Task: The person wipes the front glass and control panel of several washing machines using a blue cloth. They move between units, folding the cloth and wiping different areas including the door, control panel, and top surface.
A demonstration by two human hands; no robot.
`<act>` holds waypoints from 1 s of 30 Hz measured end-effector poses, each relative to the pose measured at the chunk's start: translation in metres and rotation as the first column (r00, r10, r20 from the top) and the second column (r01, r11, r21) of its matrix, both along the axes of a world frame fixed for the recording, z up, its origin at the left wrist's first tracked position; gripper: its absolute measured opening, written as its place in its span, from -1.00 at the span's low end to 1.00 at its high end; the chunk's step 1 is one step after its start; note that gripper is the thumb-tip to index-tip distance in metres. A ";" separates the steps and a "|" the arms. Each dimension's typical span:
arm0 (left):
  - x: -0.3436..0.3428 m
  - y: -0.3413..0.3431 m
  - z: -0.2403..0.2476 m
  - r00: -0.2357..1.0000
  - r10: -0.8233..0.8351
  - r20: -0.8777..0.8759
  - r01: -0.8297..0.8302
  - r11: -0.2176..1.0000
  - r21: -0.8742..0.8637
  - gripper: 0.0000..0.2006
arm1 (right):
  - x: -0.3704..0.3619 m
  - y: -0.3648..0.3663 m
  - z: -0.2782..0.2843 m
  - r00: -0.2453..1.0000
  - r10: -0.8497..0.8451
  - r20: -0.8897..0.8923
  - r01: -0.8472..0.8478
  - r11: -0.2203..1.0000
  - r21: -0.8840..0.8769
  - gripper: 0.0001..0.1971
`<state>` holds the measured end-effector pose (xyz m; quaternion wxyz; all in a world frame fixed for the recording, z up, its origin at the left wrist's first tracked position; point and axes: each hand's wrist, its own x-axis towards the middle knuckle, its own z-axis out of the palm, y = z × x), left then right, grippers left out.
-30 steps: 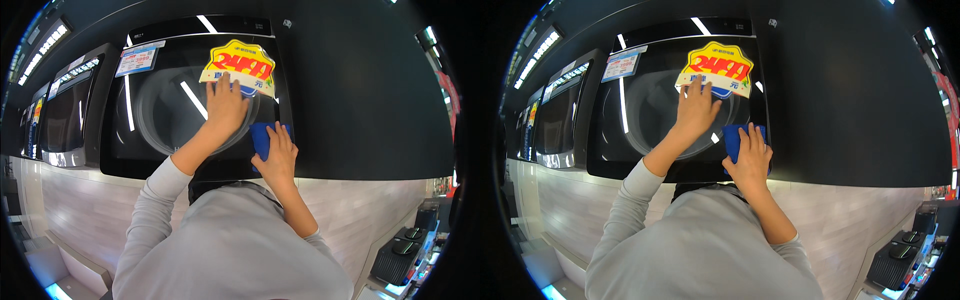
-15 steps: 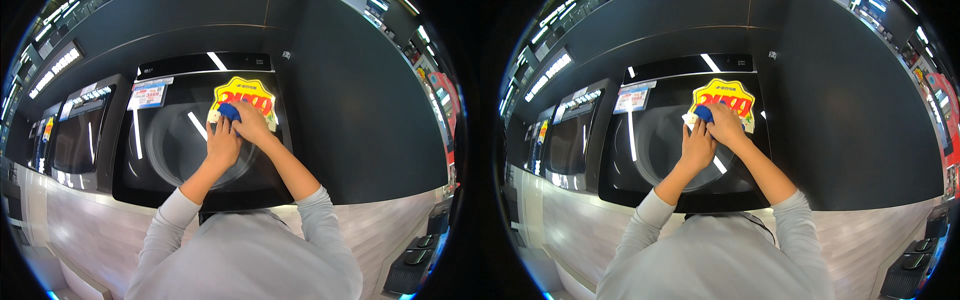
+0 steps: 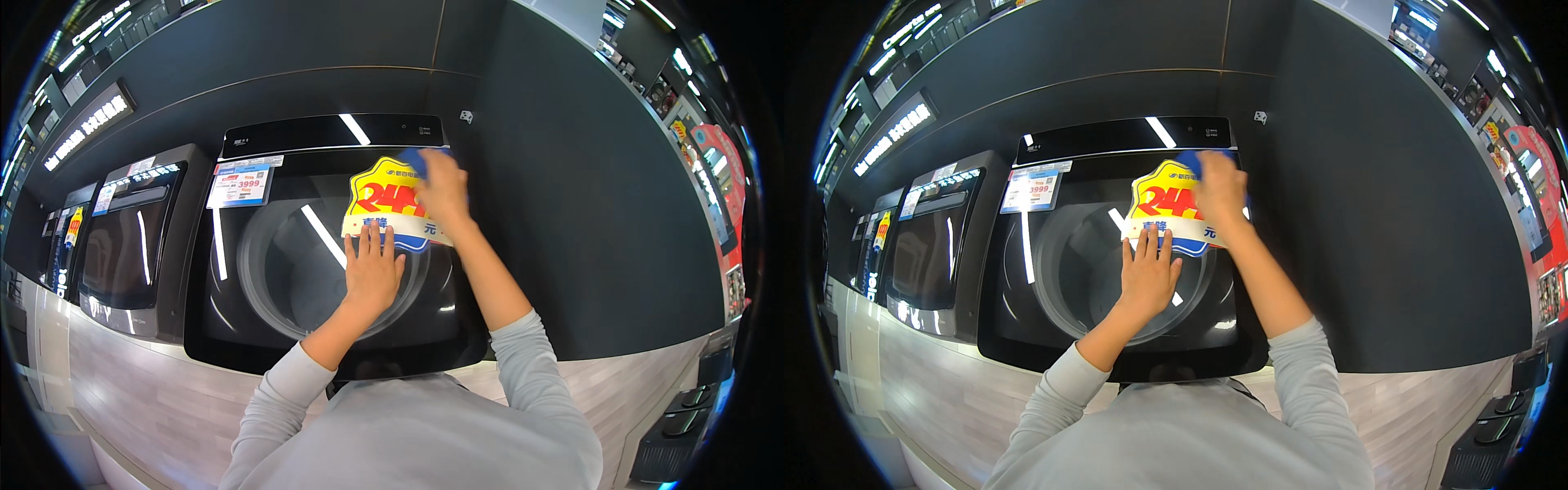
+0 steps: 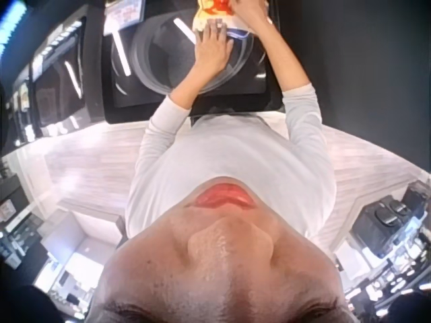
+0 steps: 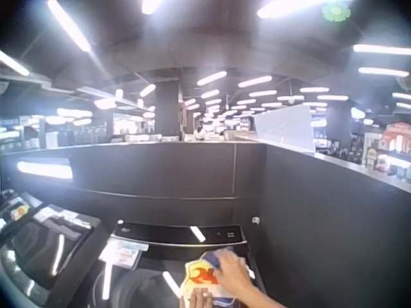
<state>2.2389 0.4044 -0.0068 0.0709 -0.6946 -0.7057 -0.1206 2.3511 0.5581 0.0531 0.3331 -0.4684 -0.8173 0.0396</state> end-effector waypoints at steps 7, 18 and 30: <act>-0.005 -0.003 0.004 0.996 -0.049 0.074 0.045 0.998 0.051 -0.51 | -0.079 -0.018 -0.040 0.848 0.513 0.134 -0.478 0.849 -0.226 -0.48; -0.001 0.002 -0.002 0.998 -0.018 0.053 0.017 1.000 0.004 -0.43 | 0.024 0.080 -0.033 0.973 -0.194 0.125 0.212 0.965 -0.157 -0.53; -0.004 -0.001 0.002 0.997 -0.013 0.073 0.013 1.000 -0.012 -0.45 | -0.113 0.065 -0.006 0.993 0.048 -0.112 -0.030 0.986 0.163 -0.46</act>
